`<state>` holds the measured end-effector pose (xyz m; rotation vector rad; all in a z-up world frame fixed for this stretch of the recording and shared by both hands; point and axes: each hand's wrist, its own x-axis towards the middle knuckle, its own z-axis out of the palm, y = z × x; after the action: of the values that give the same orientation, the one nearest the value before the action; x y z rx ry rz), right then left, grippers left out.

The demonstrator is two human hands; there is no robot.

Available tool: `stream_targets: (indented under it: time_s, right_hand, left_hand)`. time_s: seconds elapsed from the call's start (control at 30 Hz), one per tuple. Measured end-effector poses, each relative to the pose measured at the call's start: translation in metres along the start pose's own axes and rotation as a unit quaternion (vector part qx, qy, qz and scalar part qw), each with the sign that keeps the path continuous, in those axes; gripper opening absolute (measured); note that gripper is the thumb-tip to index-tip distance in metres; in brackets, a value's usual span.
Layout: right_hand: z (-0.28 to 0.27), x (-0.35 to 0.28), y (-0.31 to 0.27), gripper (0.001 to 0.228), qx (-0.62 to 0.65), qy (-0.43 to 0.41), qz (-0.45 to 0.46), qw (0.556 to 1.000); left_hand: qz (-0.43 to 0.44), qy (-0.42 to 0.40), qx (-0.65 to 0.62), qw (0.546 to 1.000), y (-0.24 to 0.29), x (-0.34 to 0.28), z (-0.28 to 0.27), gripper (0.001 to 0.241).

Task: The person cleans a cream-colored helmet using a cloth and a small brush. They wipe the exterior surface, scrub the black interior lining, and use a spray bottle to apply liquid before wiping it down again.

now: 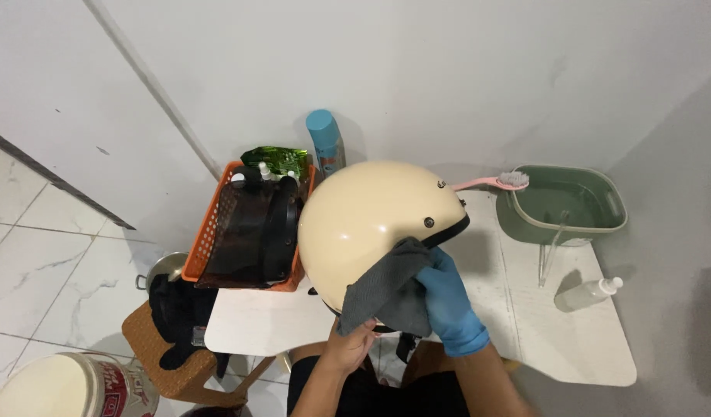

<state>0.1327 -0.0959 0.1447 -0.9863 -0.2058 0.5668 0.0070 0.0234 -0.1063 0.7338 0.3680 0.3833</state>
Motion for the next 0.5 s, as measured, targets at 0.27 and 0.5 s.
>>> stream_targets:
  time_s: [0.27, 0.5]
  right_hand:
    - [0.024, -0.011, -0.016, 0.029, -0.104, 0.026, -0.024, 0.994]
    - [0.026, -0.018, -0.012, 0.027, -0.06, -0.001, -0.036, 0.998]
  left_hand:
    - [-0.176, 0.043, 0.485, 0.855, 0.162, -0.109, 0.124, 0.071]
    - [0.476, -0.012, 0.569, 0.67, 0.22, -0.137, 0.251, 0.02]
